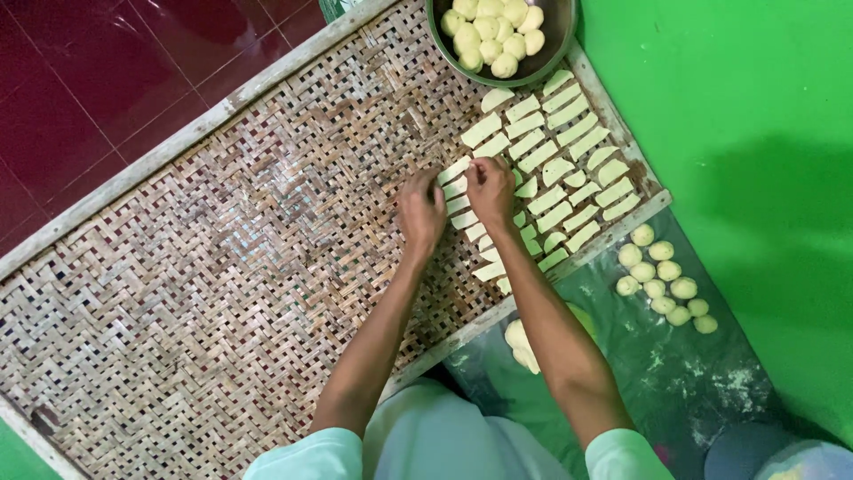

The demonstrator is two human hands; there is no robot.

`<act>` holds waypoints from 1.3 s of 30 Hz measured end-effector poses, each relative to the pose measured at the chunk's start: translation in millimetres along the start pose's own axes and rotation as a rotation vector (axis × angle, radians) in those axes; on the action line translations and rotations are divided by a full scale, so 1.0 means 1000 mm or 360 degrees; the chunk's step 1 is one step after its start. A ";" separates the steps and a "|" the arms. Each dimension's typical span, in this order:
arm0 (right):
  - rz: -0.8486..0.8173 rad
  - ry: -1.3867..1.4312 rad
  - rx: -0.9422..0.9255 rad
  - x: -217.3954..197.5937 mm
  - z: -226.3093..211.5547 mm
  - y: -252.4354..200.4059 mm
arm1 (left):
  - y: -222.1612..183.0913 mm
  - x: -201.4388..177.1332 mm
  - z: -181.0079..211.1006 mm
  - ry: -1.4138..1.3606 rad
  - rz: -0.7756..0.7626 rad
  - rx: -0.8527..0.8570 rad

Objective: Shaping small dough balls into strips and placing them on a tray.

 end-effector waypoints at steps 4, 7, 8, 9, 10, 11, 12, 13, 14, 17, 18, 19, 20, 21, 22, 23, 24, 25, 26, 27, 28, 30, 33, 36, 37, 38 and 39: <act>0.0189 0.0194 -0.0031 -0.038 -0.017 -0.010 | -0.013 0.021 -0.015 0.0408 -0.0106 0.0347; 0.0291 0.0383 0.0114 -0.073 -0.019 -0.031 | -0.015 0.017 -0.007 0.0374 -0.0173 0.0406; 0.0317 0.0454 0.0197 -0.087 -0.021 -0.043 | -0.016 0.014 -0.005 0.0316 -0.0178 0.0365; 0.0342 0.0526 0.0280 -0.101 -0.022 -0.056 | -0.017 0.011 -0.002 0.0257 -0.0182 0.0324; 0.0362 0.0529 0.0287 -0.110 -0.012 -0.069 | -0.016 0.009 -0.001 0.0257 -0.0194 0.0341; 0.0385 0.0605 0.0411 -0.119 0.003 -0.082 | -0.016 0.004 -0.002 0.0092 -0.0134 0.0291; 0.0410 0.0681 0.0534 -0.128 0.018 -0.096 | -0.016 0.001 -0.002 -0.0074 -0.0078 0.0240; 0.0433 0.0684 0.0541 -0.146 0.018 -0.110 | -0.022 -0.006 0.010 -0.0076 -0.0094 0.0257; 0.0484 0.0713 0.0649 -0.164 0.022 -0.127 | -0.029 -0.016 0.018 -0.0127 -0.0041 0.0164; 0.0574 0.0720 0.0834 -0.204 0.072 -0.182 | -0.066 -0.014 0.022 -0.0190 0.0009 0.0062; 0.0594 0.0694 0.0873 -0.216 0.095 -0.197 | -0.078 -0.008 0.020 -0.0213 0.0048 0.0049; 0.0621 0.0699 0.0884 -0.230 0.101 -0.207 | -0.089 -0.011 0.045 -0.0216 0.0027 0.0068; 0.0669 0.0694 0.0909 -0.248 0.109 -0.222 | -0.104 -0.013 0.071 -0.0281 0.0002 0.0094; 0.0718 0.0690 0.0933 -0.266 0.118 -0.237 | -0.120 -0.015 0.097 -0.0347 -0.0024 0.0118; 0.0751 0.0681 0.0947 -0.273 0.136 -0.253 | -0.142 -0.004 0.099 -0.0361 -0.0054 0.0131; 0.0790 0.0663 0.0975 -0.281 0.154 -0.269 | -0.165 0.010 0.103 -0.0368 -0.0189 0.0165; 0.0832 0.0655 0.0984 -0.287 0.172 -0.277 | -0.181 0.024 0.108 -0.0375 -0.0308 0.0214; 0.0867 0.0657 0.0979 -0.297 0.180 -0.286 | -0.195 0.033 0.125 -0.0389 -0.0322 0.0243; 0.0862 0.0629 0.1010 -0.303 0.187 -0.300 | -0.214 0.042 0.141 -0.0423 -0.0432 0.0285; 0.0856 0.0601 0.1041 -0.308 0.195 -0.314 | -0.233 0.050 0.157 -0.0457 -0.0542 0.0327; 0.0887 0.0604 0.1048 -0.310 0.203 -0.329 | -0.251 0.063 0.156 -0.0463 -0.0563 0.0349; 0.0801 0.0515 0.1135 -0.310 0.223 -0.352 | -0.289 0.093 0.162 -0.0280 -0.0728 0.0643; 0.0673 0.0479 0.1323 -0.321 0.217 -0.383 | -0.318 0.121 0.199 -0.0224 -0.0830 0.0943; 0.0511 0.0486 0.1374 -0.302 0.261 -0.394 | -0.323 0.140 0.252 0.0121 -0.0859 0.1337; 0.0519 0.0492 0.1372 -0.309 0.257 -0.389 | -0.325 0.152 0.248 0.0122 -0.0859 0.1346; 0.0495 0.0474 0.1245 -0.317 0.248 -0.377 | -0.327 0.174 0.239 0.0339 -0.1029 0.1309; 0.0471 0.0455 0.1118 -0.325 0.240 -0.364 | -0.327 0.194 0.228 0.0558 -0.1194 0.1264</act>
Point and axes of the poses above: each hand's wrist, its own y-axis towards the middle knuckle, its own x-axis out of the palm, z = x × y, the point moved 7 cm from there along y, towards the middle knuckle, and after that the axes turned 14 degrees about x, right-handed, at the moved point
